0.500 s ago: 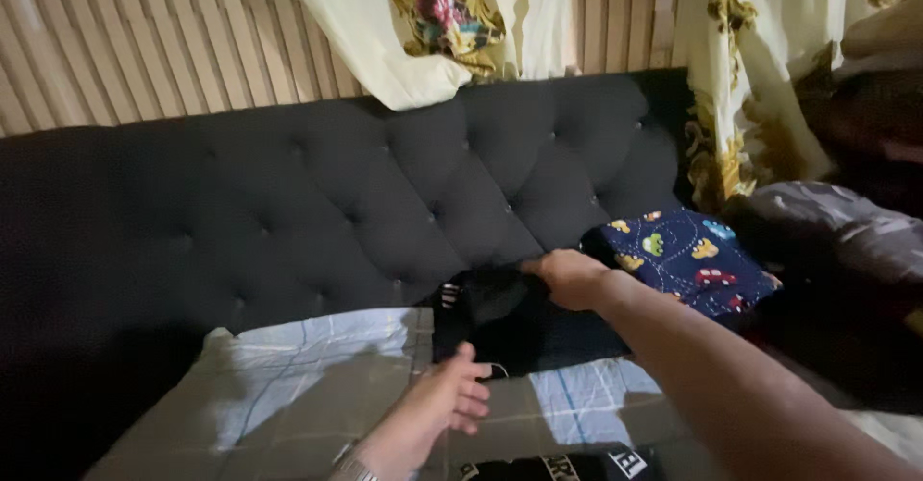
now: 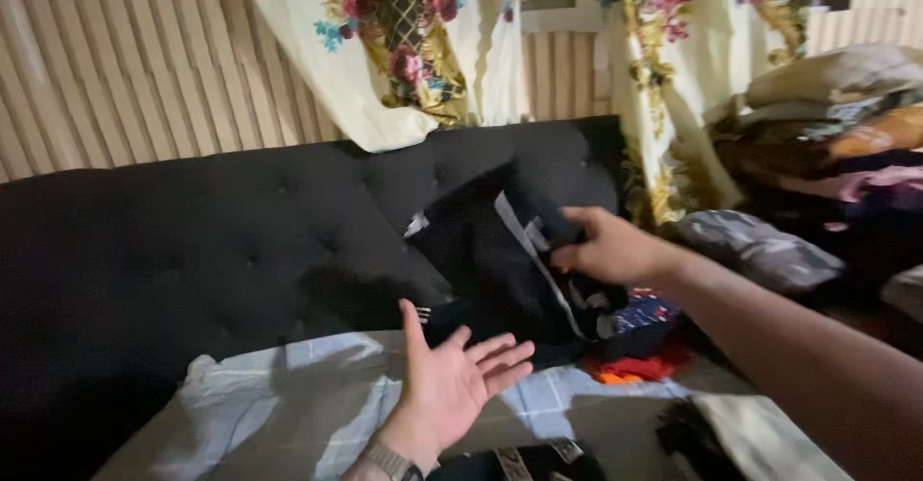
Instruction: The person folds various garments on a bed, including shirts, shorts, and patterned items, then stacks them into neat piles. The person handles each item by hand, smoothing and aligning edges before placing them in organized stacks.
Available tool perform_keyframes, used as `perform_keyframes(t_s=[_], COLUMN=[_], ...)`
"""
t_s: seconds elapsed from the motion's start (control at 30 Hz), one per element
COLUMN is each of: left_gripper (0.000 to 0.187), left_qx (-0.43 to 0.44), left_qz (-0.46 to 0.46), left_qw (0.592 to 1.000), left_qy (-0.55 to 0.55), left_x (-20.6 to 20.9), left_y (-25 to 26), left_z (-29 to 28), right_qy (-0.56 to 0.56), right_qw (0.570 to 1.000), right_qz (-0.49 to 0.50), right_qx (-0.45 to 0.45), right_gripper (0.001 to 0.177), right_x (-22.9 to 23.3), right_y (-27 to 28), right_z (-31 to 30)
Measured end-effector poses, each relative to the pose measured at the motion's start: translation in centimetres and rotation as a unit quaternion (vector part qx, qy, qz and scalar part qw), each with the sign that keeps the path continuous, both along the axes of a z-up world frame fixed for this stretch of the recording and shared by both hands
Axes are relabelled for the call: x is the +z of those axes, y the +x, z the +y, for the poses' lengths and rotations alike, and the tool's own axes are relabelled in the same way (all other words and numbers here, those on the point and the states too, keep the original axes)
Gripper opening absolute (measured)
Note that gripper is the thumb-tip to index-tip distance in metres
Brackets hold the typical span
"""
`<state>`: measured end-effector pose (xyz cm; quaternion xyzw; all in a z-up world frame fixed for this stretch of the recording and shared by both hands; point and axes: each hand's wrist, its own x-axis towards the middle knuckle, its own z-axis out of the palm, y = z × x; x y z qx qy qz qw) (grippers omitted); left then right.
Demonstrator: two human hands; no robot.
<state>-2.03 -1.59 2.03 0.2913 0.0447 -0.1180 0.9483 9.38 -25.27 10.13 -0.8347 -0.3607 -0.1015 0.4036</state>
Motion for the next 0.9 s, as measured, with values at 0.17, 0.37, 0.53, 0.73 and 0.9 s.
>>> perform_keyframes(t_s=[0.17,0.37,0.53,0.73,0.9], left_gripper=[0.112,0.067,0.065,0.071,0.105], left_qx=[-0.032,-0.051,-0.145,-0.149,-0.068], left_qz=[-0.144,-0.121,-0.125,-0.11,-0.198], left_qw=[0.986,0.988,0.974,0.965,0.885], left_qy=[-0.071,-0.086,-0.12,0.185,0.416], left_x=[0.9,0.8,0.8,-4.0,-9.1], left_y=[-3.1,-4.3,-4.3,-2.3,-1.7], left_z=[-2.8,-6.5,-13.5,-21.7,-24.8], right_qy=[-0.152,0.121,0.257,-0.047,-0.23], right_qw=[0.955,0.943,0.844,0.925,0.929], right_qz=[-0.115,0.305,0.462,0.184,-0.021], right_qx=[0.226,-0.048,-0.089,-0.33,-0.291], right_gripper=[0.052,0.075,0.081,0.075,0.088], right_x=[-1.1,-0.6,-4.6,-5.9,-12.2], right_y=[-7.6,-10.3,-11.3,-10.9,-11.2], right_z=[-2.7,-9.0,-16.7,-29.0,-30.4])
